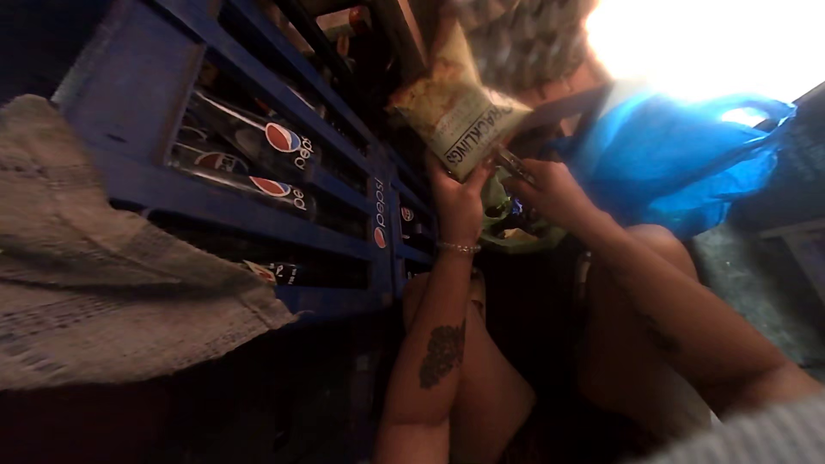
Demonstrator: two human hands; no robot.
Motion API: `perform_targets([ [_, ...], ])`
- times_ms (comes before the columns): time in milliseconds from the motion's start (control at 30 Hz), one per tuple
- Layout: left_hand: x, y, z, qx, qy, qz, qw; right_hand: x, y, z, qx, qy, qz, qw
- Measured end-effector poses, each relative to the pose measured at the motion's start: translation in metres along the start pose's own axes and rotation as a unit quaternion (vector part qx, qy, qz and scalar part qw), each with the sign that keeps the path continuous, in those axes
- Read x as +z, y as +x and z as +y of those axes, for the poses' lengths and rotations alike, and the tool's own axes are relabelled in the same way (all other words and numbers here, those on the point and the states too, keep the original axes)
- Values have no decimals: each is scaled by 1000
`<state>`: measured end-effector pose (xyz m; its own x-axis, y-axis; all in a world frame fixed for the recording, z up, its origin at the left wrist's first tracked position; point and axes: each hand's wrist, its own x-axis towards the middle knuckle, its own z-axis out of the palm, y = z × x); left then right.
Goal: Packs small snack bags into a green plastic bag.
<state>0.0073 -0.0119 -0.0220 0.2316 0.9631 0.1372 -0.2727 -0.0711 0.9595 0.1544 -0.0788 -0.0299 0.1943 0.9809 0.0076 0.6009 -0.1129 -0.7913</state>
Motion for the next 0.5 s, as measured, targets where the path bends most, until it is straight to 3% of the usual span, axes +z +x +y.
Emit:
perform_targets([
  [233,-2,1,-2,27,47,-4,999,-1,1,-1,21,-11,1,1000],
  [500,-1,1,2,17,4,-17,1000,-4,0,-9,35,-21,5,999],
])
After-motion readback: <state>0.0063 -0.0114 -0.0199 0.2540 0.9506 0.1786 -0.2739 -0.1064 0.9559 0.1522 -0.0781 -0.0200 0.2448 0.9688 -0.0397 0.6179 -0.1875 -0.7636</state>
